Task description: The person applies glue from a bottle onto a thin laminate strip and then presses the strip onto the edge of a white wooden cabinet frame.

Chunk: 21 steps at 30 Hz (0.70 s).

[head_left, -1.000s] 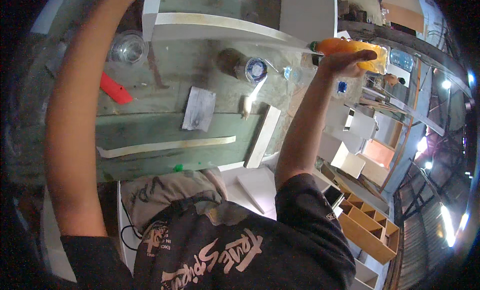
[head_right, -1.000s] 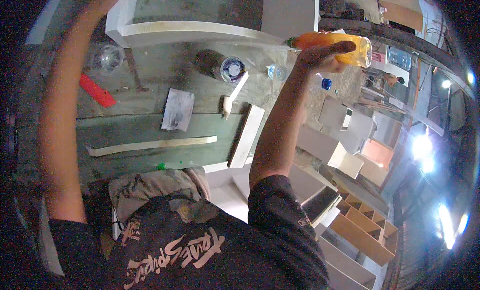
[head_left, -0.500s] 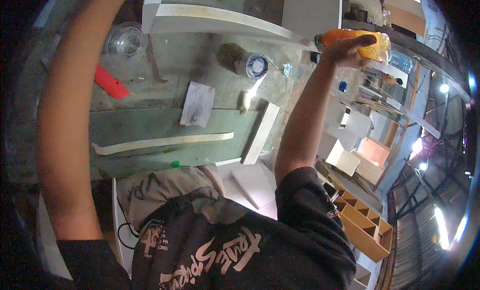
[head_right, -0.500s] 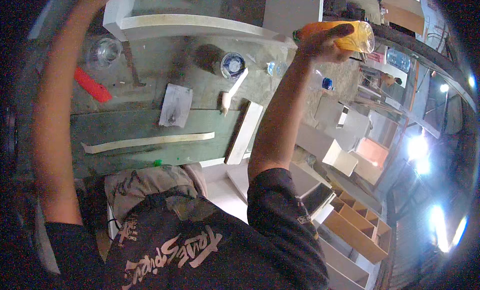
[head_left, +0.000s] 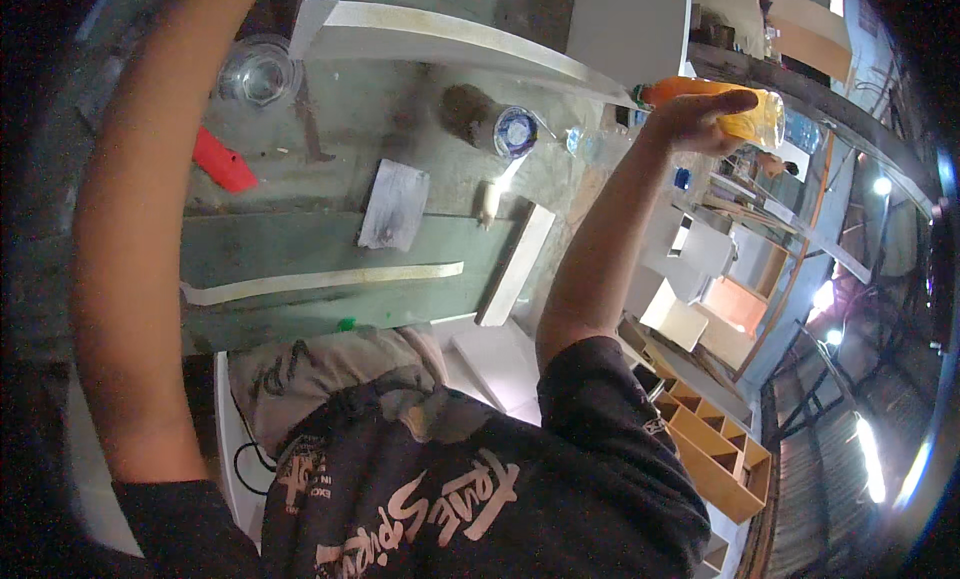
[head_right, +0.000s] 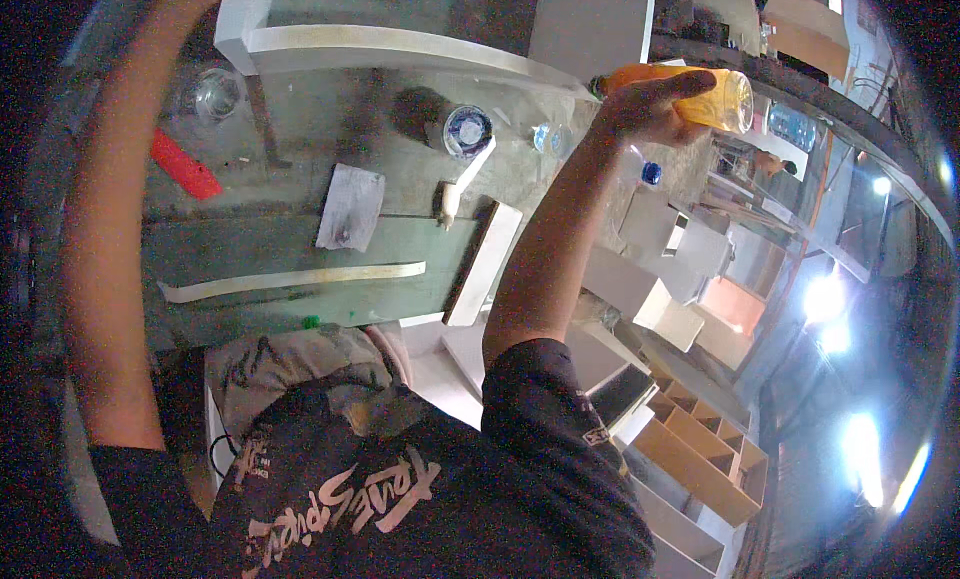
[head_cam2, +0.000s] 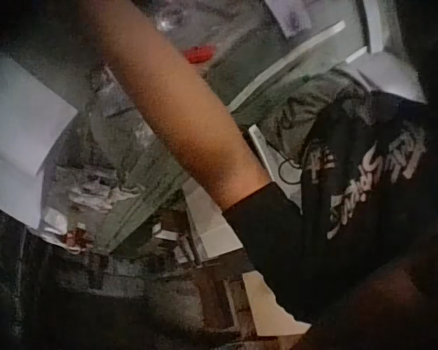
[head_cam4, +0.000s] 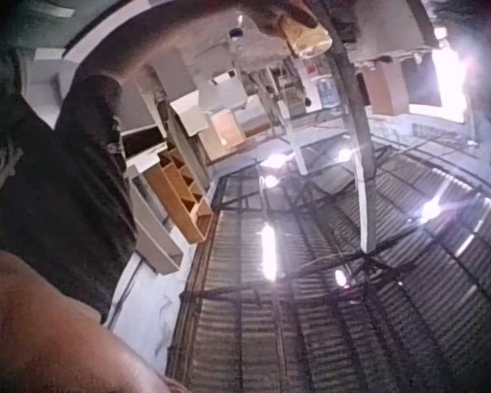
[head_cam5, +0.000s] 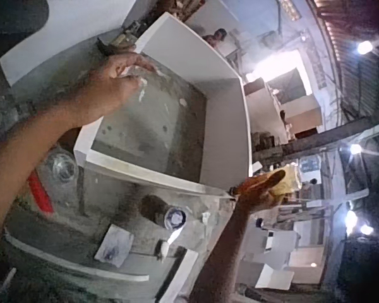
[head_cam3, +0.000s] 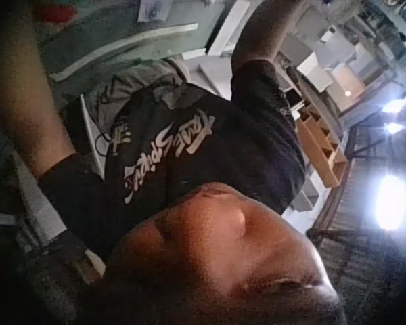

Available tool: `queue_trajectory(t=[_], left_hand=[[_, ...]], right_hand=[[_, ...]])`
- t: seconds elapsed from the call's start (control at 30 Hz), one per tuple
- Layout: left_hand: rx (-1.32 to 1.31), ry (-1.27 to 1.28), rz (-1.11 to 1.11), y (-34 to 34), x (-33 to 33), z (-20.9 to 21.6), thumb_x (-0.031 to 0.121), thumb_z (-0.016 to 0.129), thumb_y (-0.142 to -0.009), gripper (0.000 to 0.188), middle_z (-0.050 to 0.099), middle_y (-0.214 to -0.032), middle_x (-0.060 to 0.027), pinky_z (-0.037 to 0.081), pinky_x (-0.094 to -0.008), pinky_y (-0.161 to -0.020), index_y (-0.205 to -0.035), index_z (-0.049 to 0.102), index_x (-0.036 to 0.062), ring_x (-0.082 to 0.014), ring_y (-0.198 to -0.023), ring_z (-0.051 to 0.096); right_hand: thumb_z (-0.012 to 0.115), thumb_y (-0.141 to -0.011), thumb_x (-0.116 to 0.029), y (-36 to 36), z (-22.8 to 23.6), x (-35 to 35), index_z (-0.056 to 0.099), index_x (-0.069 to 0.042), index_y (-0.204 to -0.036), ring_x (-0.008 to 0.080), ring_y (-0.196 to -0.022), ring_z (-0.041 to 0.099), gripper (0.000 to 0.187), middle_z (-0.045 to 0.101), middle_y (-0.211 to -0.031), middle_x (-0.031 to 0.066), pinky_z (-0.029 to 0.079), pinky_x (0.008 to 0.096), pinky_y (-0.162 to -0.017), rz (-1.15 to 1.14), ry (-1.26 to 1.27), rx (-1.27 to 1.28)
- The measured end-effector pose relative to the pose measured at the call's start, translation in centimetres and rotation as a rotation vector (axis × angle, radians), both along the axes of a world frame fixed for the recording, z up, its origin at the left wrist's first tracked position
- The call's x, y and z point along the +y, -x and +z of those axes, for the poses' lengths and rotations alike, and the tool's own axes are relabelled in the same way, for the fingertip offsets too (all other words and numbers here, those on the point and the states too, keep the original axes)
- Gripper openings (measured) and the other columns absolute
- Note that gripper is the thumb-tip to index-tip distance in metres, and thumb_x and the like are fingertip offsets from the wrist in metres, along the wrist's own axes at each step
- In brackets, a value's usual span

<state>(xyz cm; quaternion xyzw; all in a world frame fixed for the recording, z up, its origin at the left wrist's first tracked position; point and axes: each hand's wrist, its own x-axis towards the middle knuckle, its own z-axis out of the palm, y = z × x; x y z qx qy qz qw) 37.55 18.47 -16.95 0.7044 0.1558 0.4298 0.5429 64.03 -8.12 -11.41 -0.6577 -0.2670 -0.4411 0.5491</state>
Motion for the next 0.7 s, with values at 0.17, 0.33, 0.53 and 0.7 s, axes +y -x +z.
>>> queue_trajectory(t=[0.17, 0.33, 0.53, 0.7], left_hand=[[0.009, 0.006, -0.05, 0.6, 0.1, 0.1, 0.009, 0.054, -0.094, 0.025, 0.058, -0.123, -0.0062, 0.037, -0.0363, -0.106, -0.119, 0.061, 0.0072, -0.019, -0.124, 0.049], [-0.006, 0.199, -0.105, 0.2, 0.9, -1.0, 0.011, 0.054, -0.095, 0.026, 0.057, -0.125, -0.0047, 0.04, -0.0356, -0.103, -0.12, 0.06, 0.0083, -0.0173, -0.12, 0.051], [0.093, 0.107, 0.004, 0.3, -0.9, 0.4, 0.01, 0.052, -0.096, 0.027, 0.055, -0.13, -0.0058, 0.04, -0.0368, -0.102, -0.122, 0.06, 0.0096, -0.0171, -0.114, 0.051], [-0.008, 0.106, -0.001, -0.8, 0.0, -1.0, 0.01, 0.052, -0.095, 0.029, 0.056, -0.13, -0.0098, 0.036, -0.0377, -0.108, -0.122, 0.061, 0.0081, -0.0225, -0.127, 0.05]], right_hand=[[0.067, -0.088, -0.064, 4.1, -0.3, 0.3, 0.055, 0.013, -0.12, 0.0263, -0.087, 0.065, 0.084, 0.066, -0.106, 0.0206, 0.056, 0.0366, -0.077, 0.118, -0.134, 0.303], [0.061, -0.084, -0.072, 9.1, -1.4, 4.4, 0.04, 0.008, -0.121, 0.0272, -0.071, 0.066, 0.091, 0.058, -0.096, 0.019, 0.062, 0.0367, -0.062, 0.428, -0.08, 0.26], [0.064, -0.086, -0.068, 7.4, -0.2, 0.7, 0.041, 0.005, -0.121, 0.0262, -0.071, 0.067, 0.084, 0.06, -0.091, 0.0186, 0.061, 0.0349, -0.061, 0.383, -0.126, 0.392], [0.066, -0.092, -0.055, 16.3, -0.9, 5.8, 0.045, 0.0, -0.119, 0.0236, -0.079, 0.066, 0.065, 0.061, -0.093, 0.0154, 0.059, 0.0343, -0.069, 0.728, -0.016, 0.384]])
